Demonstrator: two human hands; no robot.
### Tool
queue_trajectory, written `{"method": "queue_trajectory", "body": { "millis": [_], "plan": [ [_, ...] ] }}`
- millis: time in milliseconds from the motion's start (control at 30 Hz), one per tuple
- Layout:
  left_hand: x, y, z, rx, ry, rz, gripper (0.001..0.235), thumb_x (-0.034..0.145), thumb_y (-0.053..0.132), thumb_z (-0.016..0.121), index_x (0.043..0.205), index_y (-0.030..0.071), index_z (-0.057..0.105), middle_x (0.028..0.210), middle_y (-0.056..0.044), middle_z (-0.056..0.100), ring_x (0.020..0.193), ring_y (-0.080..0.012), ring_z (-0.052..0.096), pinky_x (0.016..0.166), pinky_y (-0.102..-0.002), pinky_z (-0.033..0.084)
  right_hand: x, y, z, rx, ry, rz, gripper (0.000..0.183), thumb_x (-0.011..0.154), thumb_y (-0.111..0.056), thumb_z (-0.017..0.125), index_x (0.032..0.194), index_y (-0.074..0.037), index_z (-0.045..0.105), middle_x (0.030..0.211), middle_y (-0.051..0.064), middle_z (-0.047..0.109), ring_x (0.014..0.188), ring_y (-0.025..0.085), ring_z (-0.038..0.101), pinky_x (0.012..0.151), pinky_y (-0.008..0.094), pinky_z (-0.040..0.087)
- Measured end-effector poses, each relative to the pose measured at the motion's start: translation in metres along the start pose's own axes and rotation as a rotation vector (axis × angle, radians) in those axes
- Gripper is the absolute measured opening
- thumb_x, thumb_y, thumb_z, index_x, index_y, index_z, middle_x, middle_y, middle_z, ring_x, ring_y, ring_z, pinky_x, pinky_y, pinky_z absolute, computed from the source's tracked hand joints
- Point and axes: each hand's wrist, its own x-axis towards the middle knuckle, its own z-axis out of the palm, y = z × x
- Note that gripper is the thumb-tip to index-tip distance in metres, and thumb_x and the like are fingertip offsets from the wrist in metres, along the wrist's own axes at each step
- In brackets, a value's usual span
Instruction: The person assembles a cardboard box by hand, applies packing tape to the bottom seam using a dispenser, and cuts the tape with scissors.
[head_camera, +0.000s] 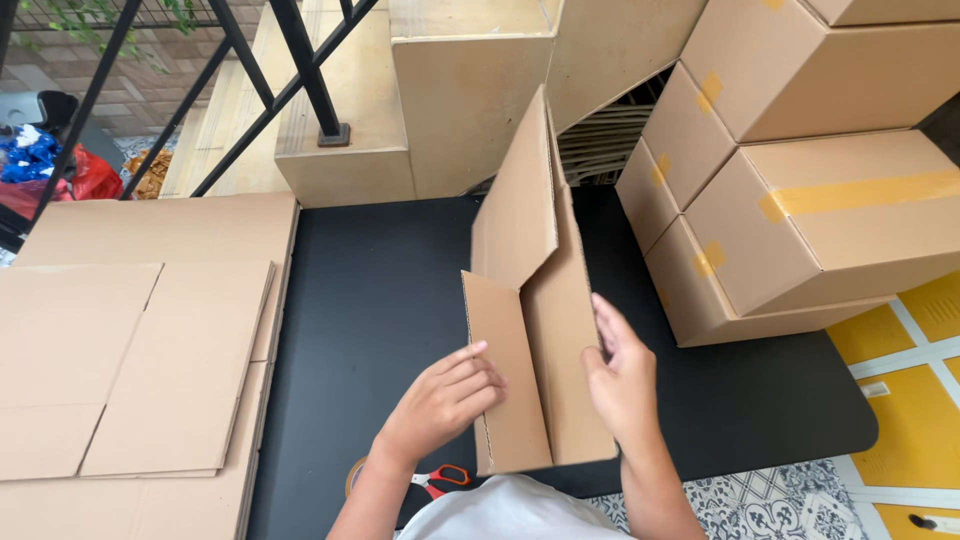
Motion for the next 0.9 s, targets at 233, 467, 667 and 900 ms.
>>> {"method": "queue_trajectory", "body": {
  "millis": [233,467,667,900],
  "plan": [
    [-0.002,0.028,-0.017,0.241,0.088,0.100,0.015,0.083,-0.005,0.055,0.073,0.006,0.051,0.070,-0.003,0.050,0.067,-0.0154,0.047,0.065,-0.027,0.046,-0.003,-0.026,-0.032,0.073,0.049,-0.061,0.053,0.068,0.015,0.031,0.108,-0.009,0.057,0.132,0.010,0.052,0.126,0.017,0.046,0.082,0.016,0.038],
    [0.021,0.076,-0.045,0.238,-0.019,0.002,0.017,0.091,-0.001,0.044,0.079,0.001,0.055,0.072,-0.006,0.051,0.062,-0.0154,0.045,0.058,-0.023,0.037,0.016,-0.037,-0.027,0.021,-0.015,-0.089,0.050,0.067,0.014,0.034,0.104,-0.006,0.060,0.118,0.007,0.061,0.121,0.015,0.052,0.089,0.020,0.042],
    [0.007,0.075,-0.020,0.381,0.016,-0.051,0.015,0.087,0.003,0.053,0.073,0.009,0.054,0.058,0.001,0.038,0.051,-0.0128,0.035,0.046,-0.023,0.030,0.036,-0.051,-0.002,-0.119,-0.161,-0.250,0.049,0.069,0.011,0.037,0.107,-0.010,0.060,0.116,0.005,0.062,0.117,0.017,0.054,0.095,0.022,0.041],
    [-0.011,0.051,-0.047,0.313,-0.287,-0.690,0.034,0.072,0.038,0.065,0.098,0.016,0.063,0.090,-0.001,0.065,0.101,-0.0210,0.052,0.101,-0.046,0.020,0.066,-0.045,0.006,-0.252,-0.235,-0.270,0.050,0.070,0.008,0.038,0.110,-0.013,0.057,0.123,0.006,0.057,0.120,0.020,0.050,0.091,0.023,0.040]
  ]
}}
